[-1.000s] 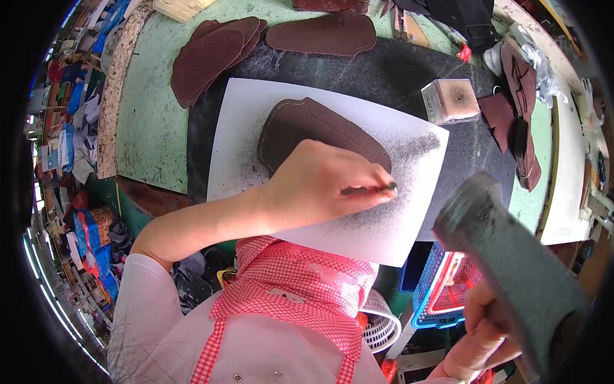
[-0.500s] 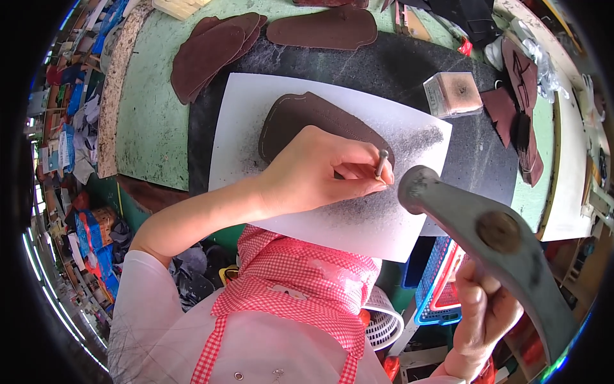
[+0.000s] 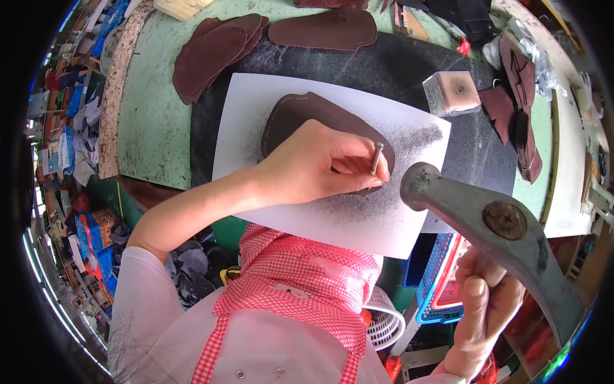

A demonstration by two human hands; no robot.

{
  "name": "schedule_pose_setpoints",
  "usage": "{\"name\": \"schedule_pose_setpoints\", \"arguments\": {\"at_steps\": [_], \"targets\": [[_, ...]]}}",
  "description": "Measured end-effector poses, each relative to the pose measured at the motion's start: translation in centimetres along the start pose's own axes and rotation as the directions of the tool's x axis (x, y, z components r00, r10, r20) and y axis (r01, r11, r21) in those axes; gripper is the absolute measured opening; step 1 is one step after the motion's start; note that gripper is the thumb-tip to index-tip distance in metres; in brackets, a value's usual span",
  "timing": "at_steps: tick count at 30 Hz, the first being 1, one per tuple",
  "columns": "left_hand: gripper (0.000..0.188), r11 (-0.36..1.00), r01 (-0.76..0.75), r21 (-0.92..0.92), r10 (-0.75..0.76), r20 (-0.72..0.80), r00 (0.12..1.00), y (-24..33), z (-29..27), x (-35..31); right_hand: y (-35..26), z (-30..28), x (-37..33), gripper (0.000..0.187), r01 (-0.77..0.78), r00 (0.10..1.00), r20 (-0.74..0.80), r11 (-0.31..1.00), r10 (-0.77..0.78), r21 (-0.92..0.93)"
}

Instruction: Using a metal punch and a hammer to create decorative holes in leather shoe components on a workbench.

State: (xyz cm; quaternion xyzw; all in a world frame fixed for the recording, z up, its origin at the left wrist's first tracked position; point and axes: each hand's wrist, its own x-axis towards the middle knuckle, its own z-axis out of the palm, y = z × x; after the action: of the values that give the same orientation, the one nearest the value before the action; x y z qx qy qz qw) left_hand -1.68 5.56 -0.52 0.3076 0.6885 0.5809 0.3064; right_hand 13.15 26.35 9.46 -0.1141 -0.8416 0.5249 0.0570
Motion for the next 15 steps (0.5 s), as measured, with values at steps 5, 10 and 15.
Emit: {"name": "schedule_pose_setpoints", "arguments": {"at_steps": [5, 10, 15], "targets": [[0.015, 0.963, -0.088, 0.255, 0.085, 0.023, 0.996, 1.6, 0.4, -0.1, 1.0, -7.5, 5.9, 0.031, -0.223, 0.4, 0.911, 0.953, -0.104, 0.207], [0.012, 0.918, -0.199, 0.344, 0.211, 0.005, 0.978, 0.5, 0.0, -0.9, 0.7, 0.8, 0.8, 0.042, 0.184, 0.978, 0.161, 0.919, -0.135, -0.35], [0.014, 1.0, 0.004, -0.031, -0.004, 0.01, 1.0, -0.2, -0.4, -0.5, -0.4, 0.8, 0.1, 0.048, 0.013, 0.998, -0.054, 1.0, -0.012, 0.018]]}}
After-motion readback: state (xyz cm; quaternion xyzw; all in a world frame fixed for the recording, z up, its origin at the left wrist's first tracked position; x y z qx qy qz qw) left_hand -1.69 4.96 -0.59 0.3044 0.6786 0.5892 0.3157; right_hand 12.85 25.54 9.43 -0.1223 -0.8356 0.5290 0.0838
